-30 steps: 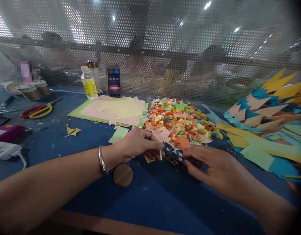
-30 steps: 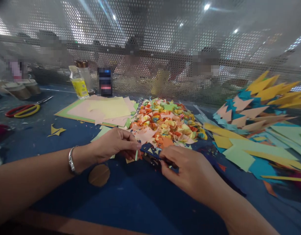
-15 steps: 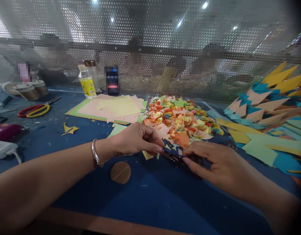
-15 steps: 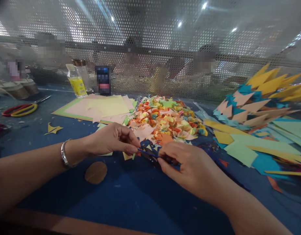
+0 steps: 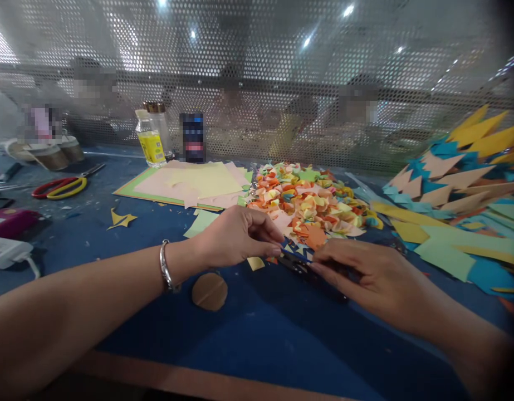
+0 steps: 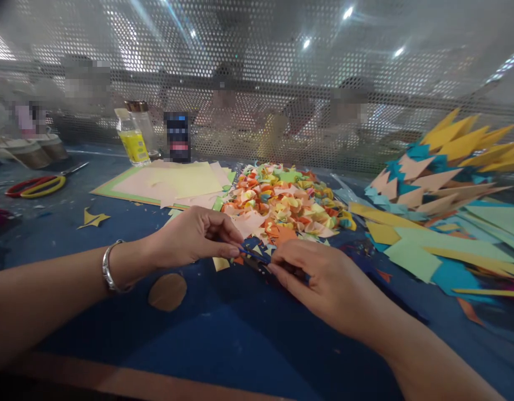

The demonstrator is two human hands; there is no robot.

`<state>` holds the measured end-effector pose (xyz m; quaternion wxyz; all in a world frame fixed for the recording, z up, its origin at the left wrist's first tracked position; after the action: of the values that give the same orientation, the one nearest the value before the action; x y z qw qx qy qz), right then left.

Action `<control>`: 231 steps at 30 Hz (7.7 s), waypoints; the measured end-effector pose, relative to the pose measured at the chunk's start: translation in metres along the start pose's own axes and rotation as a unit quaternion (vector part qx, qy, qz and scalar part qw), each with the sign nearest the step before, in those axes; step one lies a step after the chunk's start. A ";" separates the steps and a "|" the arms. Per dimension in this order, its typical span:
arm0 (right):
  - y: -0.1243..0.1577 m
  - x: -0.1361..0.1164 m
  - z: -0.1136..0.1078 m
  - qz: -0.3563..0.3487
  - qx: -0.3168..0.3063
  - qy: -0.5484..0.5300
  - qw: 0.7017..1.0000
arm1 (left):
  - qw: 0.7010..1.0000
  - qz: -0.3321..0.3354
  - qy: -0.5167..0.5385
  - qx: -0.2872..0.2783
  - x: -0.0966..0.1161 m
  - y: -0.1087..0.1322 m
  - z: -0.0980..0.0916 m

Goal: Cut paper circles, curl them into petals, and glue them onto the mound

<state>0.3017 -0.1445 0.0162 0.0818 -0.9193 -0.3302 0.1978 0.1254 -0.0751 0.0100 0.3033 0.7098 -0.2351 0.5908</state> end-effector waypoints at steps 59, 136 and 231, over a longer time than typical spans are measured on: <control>-0.008 -0.015 0.000 -0.024 0.064 0.018 0.998 | 0.997 -0.040 0.062 0.037 -0.002 0.003 -0.009; -0.004 -0.007 -0.004 0.005 0.065 0.003 0.998 | 0.980 -0.058 0.184 0.054 -0.001 0.004 -0.017; -0.038 -0.013 0.015 0.062 0.035 -0.127 0.989 | 0.897 0.190 -0.368 0.154 0.019 0.017 -0.012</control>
<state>0.2643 -0.1234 0.0168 0.0590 -0.9020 -0.2729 0.3293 0.1092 -0.0779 0.0328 -0.0355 0.8561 -0.3666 0.3626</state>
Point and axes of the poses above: each hand's wrist, its own y-axis away from the middle knuckle, its own z-axis out of the palm, x = y × z, the point moved 5 cm from there along -y, towards the middle knuckle, and after that the axes turned 9 degrees about -z, right-handed, at the moved point
